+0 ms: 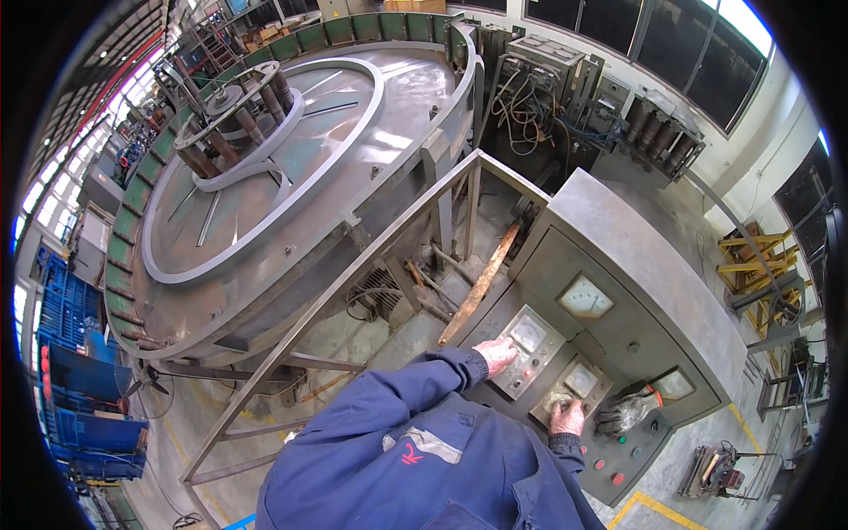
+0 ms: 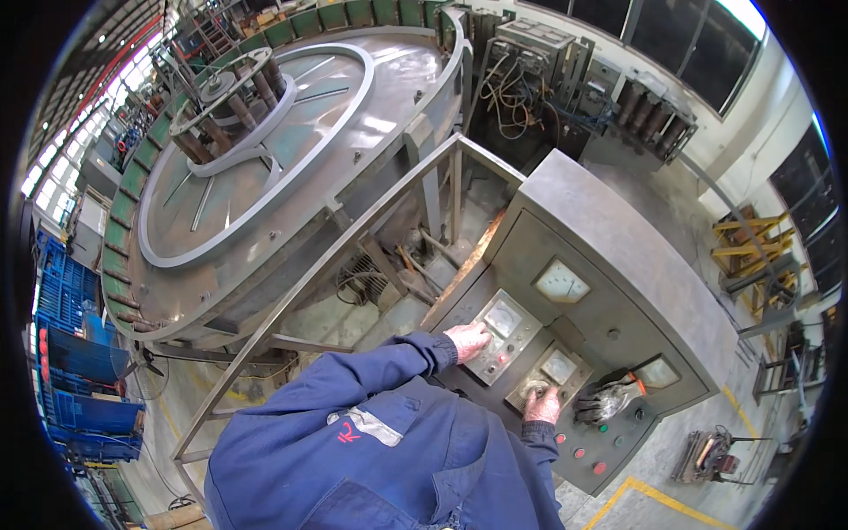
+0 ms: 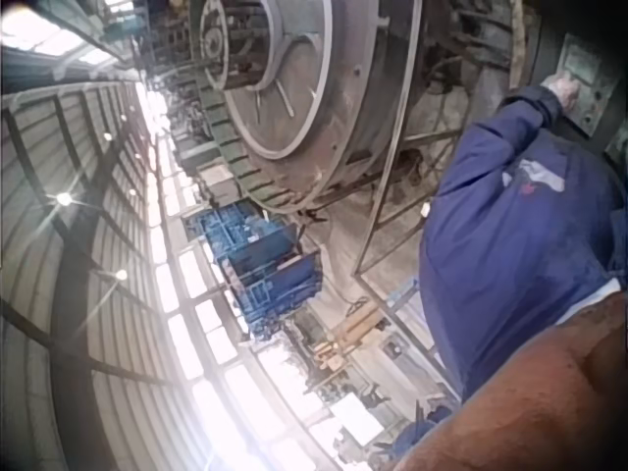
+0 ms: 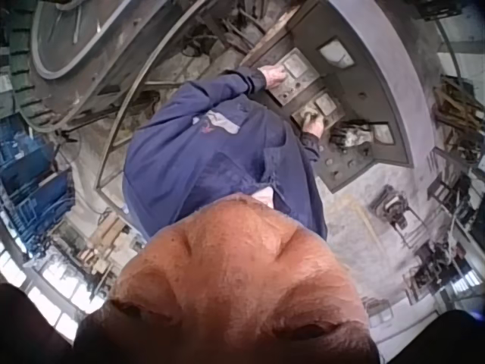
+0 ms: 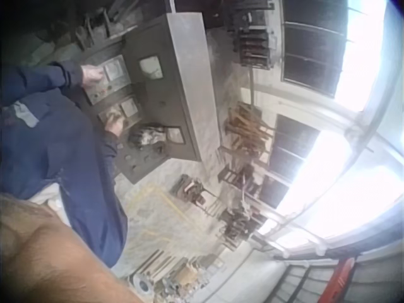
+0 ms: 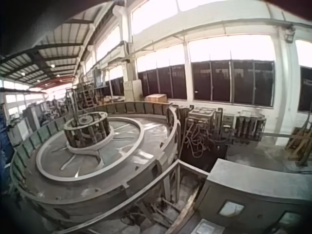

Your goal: Operating an industrial machine by adjusting knobs and pressing buttons on a control panel

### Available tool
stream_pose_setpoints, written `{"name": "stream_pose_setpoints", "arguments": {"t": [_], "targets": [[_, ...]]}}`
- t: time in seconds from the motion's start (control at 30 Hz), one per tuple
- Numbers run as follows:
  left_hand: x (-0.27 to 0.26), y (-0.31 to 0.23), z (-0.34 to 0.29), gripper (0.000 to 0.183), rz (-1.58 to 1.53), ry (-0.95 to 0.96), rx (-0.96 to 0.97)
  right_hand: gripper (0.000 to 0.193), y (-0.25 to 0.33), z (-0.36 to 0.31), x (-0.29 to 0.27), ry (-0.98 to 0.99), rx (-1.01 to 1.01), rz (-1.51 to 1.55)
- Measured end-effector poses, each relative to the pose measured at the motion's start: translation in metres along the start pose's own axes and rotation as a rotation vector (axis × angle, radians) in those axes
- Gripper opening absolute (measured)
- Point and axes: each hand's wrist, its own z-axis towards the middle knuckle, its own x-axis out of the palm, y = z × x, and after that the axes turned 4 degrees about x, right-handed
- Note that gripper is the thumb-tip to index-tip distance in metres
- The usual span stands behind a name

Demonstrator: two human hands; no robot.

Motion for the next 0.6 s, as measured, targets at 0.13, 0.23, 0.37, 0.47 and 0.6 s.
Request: {"name": "stream_pose_setpoints", "arguments": {"t": [0.13,0.23,0.37,0.47,0.6], "targets": [[0.005,0.001,0.001,0.026,-0.029,0.001,-0.037,0.036,0.001,-0.001,-0.001,-0.001,0.0,0.026],[0.025,0.013,0.002,0.025,-0.076,-0.025,-0.088,0.036,0.006,-0.001,-0.003,0.011,0.007,0.034],[0.018,0.008,0.003,0.024,-0.055,-0.032,-0.045,0.036,-0.001,0.002,0.002,0.016,0.032,-0.003],[0.002,-0.001,0.002,0.024,-0.023,-0.027,0.016,0.036,-0.006,0.001,0.005,0.002,0.03,-0.008],[0.035,0.024,0.007,0.058,-0.229,0.142,-0.267,0.036,0.0,0.002,0.003,0.007,0.0,0.012]]}}
